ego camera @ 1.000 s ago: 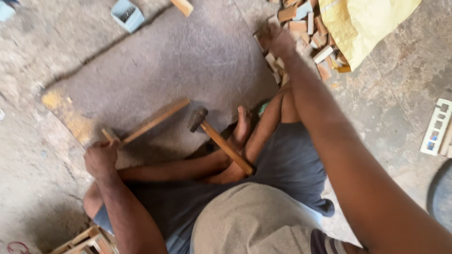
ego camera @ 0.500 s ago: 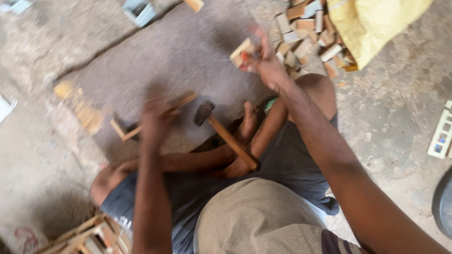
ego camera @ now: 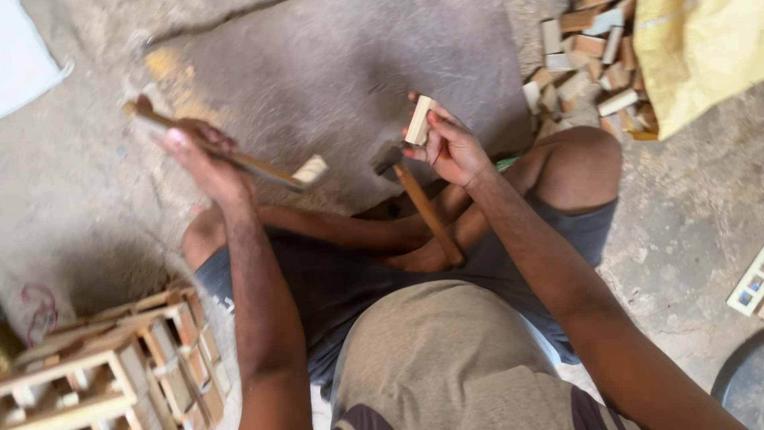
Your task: The person sits on the floor and assembles small wooden frames by joining short wooden pieces with a hammer. They repeatedly pick up pieces, align them, and tap them together, then place the assembled frames into a stack.
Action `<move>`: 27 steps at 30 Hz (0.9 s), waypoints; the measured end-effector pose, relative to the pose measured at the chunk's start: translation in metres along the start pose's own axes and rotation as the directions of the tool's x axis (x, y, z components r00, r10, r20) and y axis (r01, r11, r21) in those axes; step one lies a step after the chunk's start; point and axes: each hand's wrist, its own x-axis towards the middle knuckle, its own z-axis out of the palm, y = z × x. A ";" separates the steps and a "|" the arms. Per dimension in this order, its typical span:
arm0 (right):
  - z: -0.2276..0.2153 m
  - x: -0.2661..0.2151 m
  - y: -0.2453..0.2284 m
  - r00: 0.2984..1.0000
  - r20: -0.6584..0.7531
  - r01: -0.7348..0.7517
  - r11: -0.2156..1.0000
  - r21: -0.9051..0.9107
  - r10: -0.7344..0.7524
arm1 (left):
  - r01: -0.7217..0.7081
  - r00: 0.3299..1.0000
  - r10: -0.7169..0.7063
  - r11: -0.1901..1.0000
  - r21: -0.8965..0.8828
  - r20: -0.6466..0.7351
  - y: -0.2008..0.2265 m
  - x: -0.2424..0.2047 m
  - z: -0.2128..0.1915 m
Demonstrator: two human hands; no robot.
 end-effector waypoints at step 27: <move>-0.006 0.097 0.084 0.861 0.421 0.392 -0.155 -0.907 -0.285 | -0.469 0.649 -0.399 0.459 0.754 0.647 -0.026 -0.023 0.067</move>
